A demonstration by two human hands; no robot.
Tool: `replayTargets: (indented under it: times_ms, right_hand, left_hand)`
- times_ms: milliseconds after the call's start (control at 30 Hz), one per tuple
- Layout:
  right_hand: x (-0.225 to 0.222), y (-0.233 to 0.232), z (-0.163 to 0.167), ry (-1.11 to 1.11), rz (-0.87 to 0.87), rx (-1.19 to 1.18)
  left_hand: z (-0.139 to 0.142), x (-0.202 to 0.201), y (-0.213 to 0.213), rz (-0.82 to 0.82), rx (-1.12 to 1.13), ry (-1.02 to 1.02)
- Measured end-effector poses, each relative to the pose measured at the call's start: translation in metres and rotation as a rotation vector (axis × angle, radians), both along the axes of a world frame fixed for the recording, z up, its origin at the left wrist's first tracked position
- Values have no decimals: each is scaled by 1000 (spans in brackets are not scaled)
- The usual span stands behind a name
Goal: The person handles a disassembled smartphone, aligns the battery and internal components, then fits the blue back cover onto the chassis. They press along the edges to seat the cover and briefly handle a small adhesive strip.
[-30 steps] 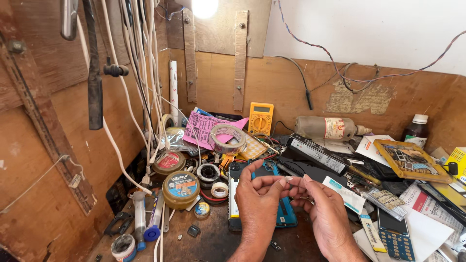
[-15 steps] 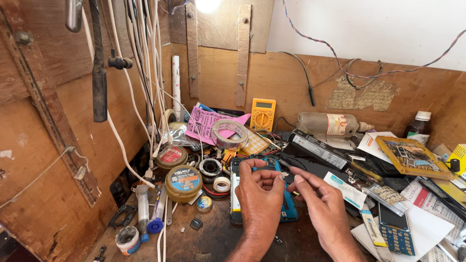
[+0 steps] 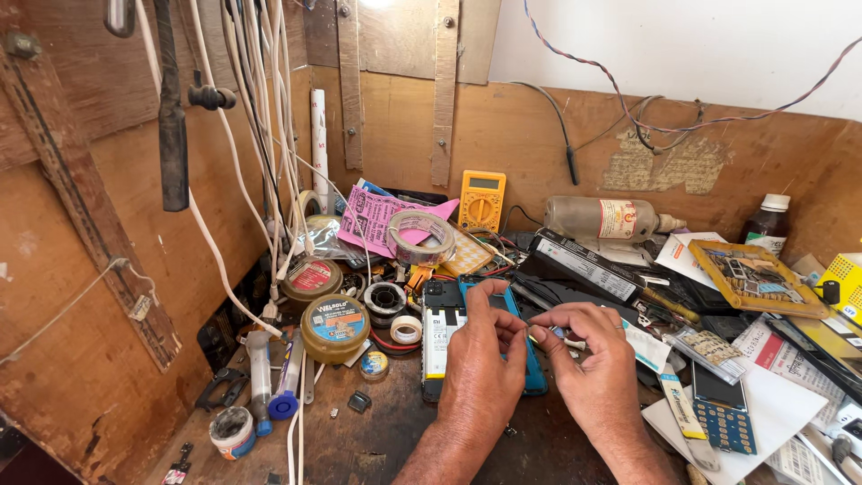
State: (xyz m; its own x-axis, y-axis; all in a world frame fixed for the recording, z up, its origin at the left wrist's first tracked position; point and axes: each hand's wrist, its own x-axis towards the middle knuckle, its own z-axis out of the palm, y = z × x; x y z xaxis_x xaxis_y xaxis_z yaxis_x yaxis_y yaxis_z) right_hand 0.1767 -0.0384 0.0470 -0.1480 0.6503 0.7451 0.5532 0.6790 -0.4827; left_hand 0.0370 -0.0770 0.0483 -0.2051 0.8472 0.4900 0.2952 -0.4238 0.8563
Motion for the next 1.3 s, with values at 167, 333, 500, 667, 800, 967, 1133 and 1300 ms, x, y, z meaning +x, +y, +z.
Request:
replayTargets:
  times_ms: [167, 333, 500, 667, 800, 967, 1133, 1300]
  right_hand:
    - [0, 0, 0, -13, -25, -48]
    - [1, 3, -3, -29, -54, -86]
    - [5, 8, -11, 29, -69, -106]
    - [7, 16, -17, 177, -118, -345]
    - [2, 14, -16, 124, -160, -403]
    - [-5, 9, -9, -92, -285, -397]
    - [-10, 10, -13, -193, -318, -355]
    - [-7, 16, -17, -177, -353, -346]
  left_hand:
    - [1, 1, -2, -4, -34, 19]
    - [-1, 0, -1, -8, -15, 28]
    - [-2, 2, -1, 56, 36, 52]
    - [2, -3, 1, 190, 45, -82]
    - [5, -4, 0, 239, 22, -113]
    - [7, -2, 0, 252, 28, -139]
    - [8, -3, -1, 249, 26, -174]
    - [7, -3, 1, 252, 38, -199]
